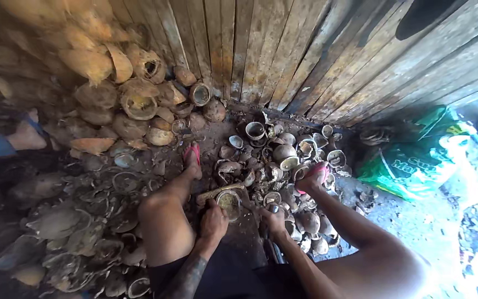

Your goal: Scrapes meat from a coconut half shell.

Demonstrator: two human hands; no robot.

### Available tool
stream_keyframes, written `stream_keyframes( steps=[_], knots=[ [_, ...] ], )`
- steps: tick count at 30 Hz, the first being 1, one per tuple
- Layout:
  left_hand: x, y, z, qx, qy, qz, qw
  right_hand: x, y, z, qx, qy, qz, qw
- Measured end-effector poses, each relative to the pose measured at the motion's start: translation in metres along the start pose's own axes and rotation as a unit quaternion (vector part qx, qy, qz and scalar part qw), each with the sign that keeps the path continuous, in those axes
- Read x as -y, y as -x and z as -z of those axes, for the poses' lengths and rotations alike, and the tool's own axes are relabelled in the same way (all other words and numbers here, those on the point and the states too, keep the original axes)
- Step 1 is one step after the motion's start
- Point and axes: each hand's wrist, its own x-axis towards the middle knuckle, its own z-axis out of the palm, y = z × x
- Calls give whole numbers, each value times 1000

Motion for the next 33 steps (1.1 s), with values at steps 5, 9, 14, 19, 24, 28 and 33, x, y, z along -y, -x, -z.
stream_keyframes(
  steps=[5, 9, 14, 19, 24, 28, 33],
  knots=[
    [0, 2, -12, -56, 39, 11, 998, 11, 49, -18, -69, -32, -121, 990],
    [-15, -6, -3, -19, 7, 48, 999, 16, 54, -31, -138, -38, -146, 979],
    [-15, -9, -5, -13, -7, 54, 998, 16, -28, 9, 40, 120, 31, 991],
    [-12, -7, -3, -25, -18, 55, 998, 51, -68, 6, 140, 301, 124, 935],
    [-7, -4, -4, -34, 31, 39, 998, 33, 21, 7, -17, 136, -30, 990],
    [-2, -3, -17, -61, 46, 23, 997, 5, 58, -13, -119, -22, -161, 980],
    [-5, -9, -15, -57, 15, 32, 998, 49, -10, 1, 20, 260, -2, 965]
  ],
)
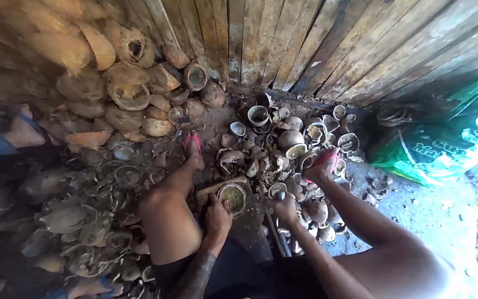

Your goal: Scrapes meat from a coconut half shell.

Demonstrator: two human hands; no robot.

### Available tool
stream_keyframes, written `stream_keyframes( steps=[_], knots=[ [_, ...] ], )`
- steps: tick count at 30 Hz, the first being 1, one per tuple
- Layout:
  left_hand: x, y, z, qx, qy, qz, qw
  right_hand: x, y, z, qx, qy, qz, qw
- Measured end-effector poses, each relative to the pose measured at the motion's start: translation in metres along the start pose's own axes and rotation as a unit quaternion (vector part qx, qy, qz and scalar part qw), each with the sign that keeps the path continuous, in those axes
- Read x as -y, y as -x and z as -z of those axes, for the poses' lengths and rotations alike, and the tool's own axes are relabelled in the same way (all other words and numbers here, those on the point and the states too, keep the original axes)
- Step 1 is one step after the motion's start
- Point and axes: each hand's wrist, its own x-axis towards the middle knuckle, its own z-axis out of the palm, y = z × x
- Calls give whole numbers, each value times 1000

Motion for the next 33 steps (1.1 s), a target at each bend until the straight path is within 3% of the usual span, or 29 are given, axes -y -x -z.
stream_keyframes(
  steps=[3, 6, 8, 11, 12, 14, 19, 22, 24, 26, 29, 30, 31, 33],
  knots=[
    [-5, -1, 3, 8, -9, 15, 1000, 47, -52, 11, 120, 202, 89, 968],
    [-6, 2, 3, 1, 0, 24, 1000, 56, -27, 7, 99, 270, 131, 949],
    [-7, 4, 7, 7, 10, 25, 1000, 38, 16, 6, 30, 200, 114, 973],
    [-9, 16, 9, 52, 30, 44, 997, -13, 72, -17, -112, -56, 91, 988],
    [-10, 17, 10, 62, 27, 48, 997, -20, 77, -27, -145, -112, 81, 980],
    [-13, 10, 11, 74, 9, 50, 996, -18, 60, -37, -169, -109, 92, 975],
    [-12, 5, 14, 81, -35, 25, 996, -19, -44, -12, -28, 36, 171, 984],
    [-2, 7, 15, 81, -16, 13, 997, -5, -52, -9, 11, 79, 190, 979],
    [5, 7, 12, 35, 53, 9, 998, -6, -23, -11, -31, 44, 172, 984],
    [6, 8, 9, -20, 119, 4, 993, -13, 20, -22, -92, -66, 104, 988],
    [3, 14, 2, -20, 99, -2, 995, -20, 82, -50, -105, -295, -124, 942],
    [1, 10, 1, -15, 83, -1, 996, -18, 89, -60, -116, -329, -165, 923],
    [-1, 4, 3, -6, 69, 2, 998, -15, 87, -65, -135, -330, -178, 917],
    [-3, -4, 6, 16, 52, 13, 998, -22, 63, -56, -128, -262, -132, 947]
  ],
)
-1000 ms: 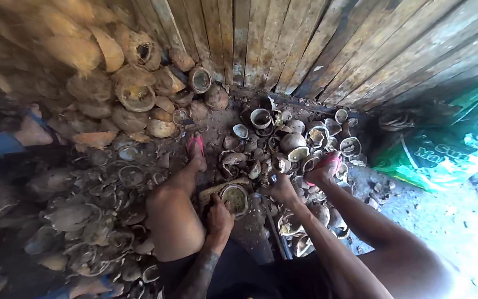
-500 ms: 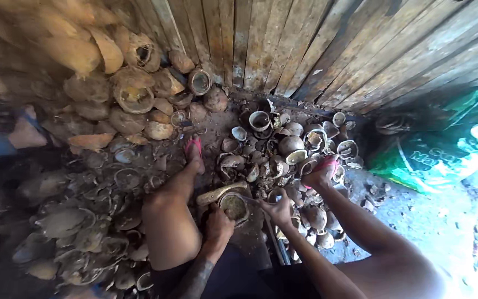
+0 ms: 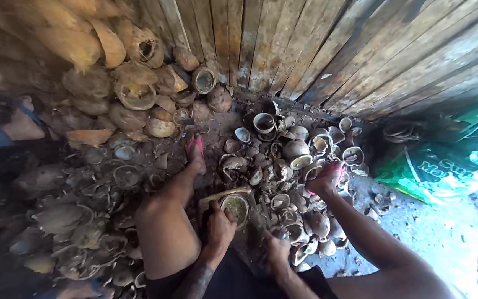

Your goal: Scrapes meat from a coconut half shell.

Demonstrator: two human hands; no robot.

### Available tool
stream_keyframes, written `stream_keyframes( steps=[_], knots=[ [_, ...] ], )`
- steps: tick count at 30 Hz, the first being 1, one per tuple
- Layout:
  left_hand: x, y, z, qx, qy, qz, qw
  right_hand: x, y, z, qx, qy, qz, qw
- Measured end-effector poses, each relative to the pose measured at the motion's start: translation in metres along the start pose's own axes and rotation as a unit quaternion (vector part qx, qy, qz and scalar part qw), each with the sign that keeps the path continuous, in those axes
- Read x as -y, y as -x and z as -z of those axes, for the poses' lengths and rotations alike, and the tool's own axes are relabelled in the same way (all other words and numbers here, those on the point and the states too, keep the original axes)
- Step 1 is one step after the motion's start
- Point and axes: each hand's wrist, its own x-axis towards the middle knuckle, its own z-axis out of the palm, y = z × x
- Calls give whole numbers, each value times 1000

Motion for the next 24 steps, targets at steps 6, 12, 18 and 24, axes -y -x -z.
stream_keyframes(
  steps=[6, 12, 18, 24],
  knots=[
    [0, -1, 0, 3, -6, -5, 1000, 44, -126, 5, 231, 178, 226, 929],
    [11, 8, 4, -25, 67, -26, 997, 46, -41, 21, 122, 116, 95, 981],
    [-2, 1, 0, 37, -54, 2, 998, 25, -6, 13, 43, 11, 34, 998],
    [-5, 2, 0, 28, -72, 10, 997, 107, -82, 1, 237, 359, 218, 876]
  ],
)
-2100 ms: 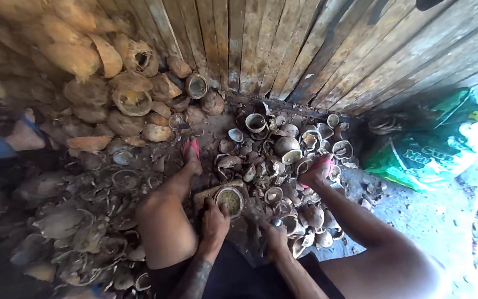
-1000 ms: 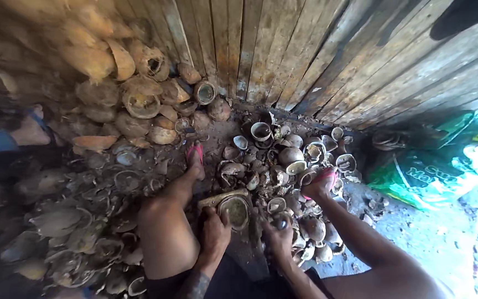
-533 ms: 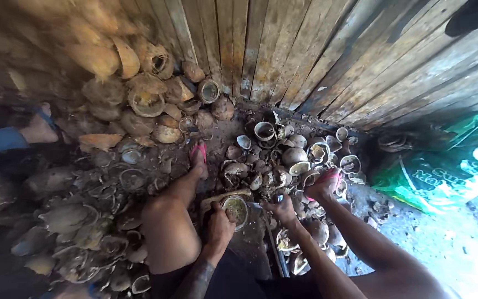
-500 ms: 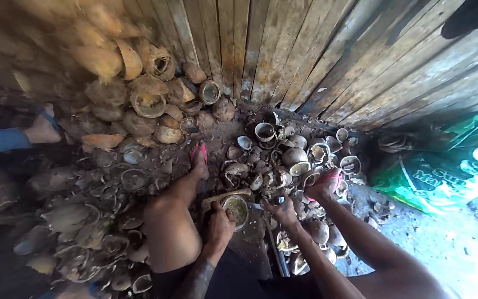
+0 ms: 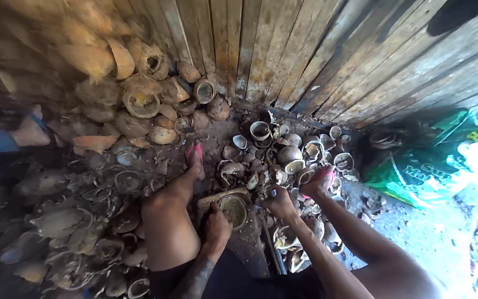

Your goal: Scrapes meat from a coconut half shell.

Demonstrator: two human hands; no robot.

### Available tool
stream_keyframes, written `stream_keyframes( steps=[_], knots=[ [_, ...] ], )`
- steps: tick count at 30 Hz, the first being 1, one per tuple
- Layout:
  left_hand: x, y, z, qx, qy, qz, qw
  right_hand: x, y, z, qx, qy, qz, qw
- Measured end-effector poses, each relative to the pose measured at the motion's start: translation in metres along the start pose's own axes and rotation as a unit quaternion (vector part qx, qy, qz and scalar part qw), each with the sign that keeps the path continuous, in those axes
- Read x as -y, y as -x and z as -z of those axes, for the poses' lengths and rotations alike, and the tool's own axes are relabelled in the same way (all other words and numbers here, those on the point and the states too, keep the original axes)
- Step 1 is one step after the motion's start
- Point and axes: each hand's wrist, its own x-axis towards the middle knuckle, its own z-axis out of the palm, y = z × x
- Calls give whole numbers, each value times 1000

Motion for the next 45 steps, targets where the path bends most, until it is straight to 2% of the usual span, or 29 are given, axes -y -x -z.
stream_keyframes(
  steps=[2, 4, 6, 8, 10, 11, 14, 16, 18, 21, 24, 27, 29, 30, 31, 33, 35, 36, 38, 40, 42, 45],
  knots=[
    [-2, 1, 1, -7, -1, 3, 1000, 6, 0, 1, 4, 54, 37, 998],
    [-1, 3, 0, -8, -2, 2, 1000, -3, 26, -11, -51, 33, 41, 997],
    [-1, 3, 2, -8, 6, -4, 1000, -14, 59, -34, -140, -68, 12, 988],
    [0, 4, 2, 2, 8, -8, 1000, -23, 89, -67, -220, -207, -46, 952],
    [0, 3, 4, 15, 0, -7, 1000, -26, 101, -91, -268, -293, -91, 913],
    [0, 2, 5, 18, -2, -7, 1000, -23, 99, -95, -278, -302, -99, 906],
    [3, 0, 2, 9, -2, -7, 1000, -42, 68, -80, -246, -234, -36, 940],
    [2, -1, 4, 1, -2, -9, 1000, -60, 27, -57, -180, -183, 43, 965],
    [0, -1, 6, 4, -4, -13, 1000, -57, -5, -35, -118, -125, 98, 980],
    [8, -1, 7, 5, 24, -29, 999, -45, -12, -28, -102, -77, 107, 986],
    [17, 4, -2, -51, 101, -31, 993, -36, 37, -45, -157, -151, 20, 976],
    [12, 17, -8, -59, 52, 0, 997, -26, 99, -81, -217, -308, -110, 920],
    [5, 13, -6, -52, 2, 6, 999, 30, 122, -77, -229, -336, -204, 891],
    [3, 11, -2, -32, -9, 9, 999, 73, 126, -61, -203, -308, -289, 884],
    [1, 8, 2, -13, -13, 9, 1000, 90, 122, -55, -207, -287, -301, 885],
    [3, 5, 4, 8, -11, 9, 1000, 49, 103, -58, -216, -257, -198, 921],
    [7, 3, -3, -17, -4, 5, 1000, -19, 64, -50, -168, -205, -81, 961],
    [8, 1, -6, -31, 2, 1, 1000, -37, 39, -39, -121, -171, -41, 977],
    [8, 1, -7, -33, 8, -2, 999, -33, -4, -12, -17, -84, 23, 996],
    [7, 3, -4, -20, 6, 1, 1000, -14, -28, -1, 40, -4, 89, 995],
    [11, 4, -4, -32, 0, 0, 1000, -7, -21, -4, 36, 41, 118, 992],
    [7, 2, -4, -42, -7, 0, 999, -26, 16, -23, -72, -33, 80, 994]
  ],
)
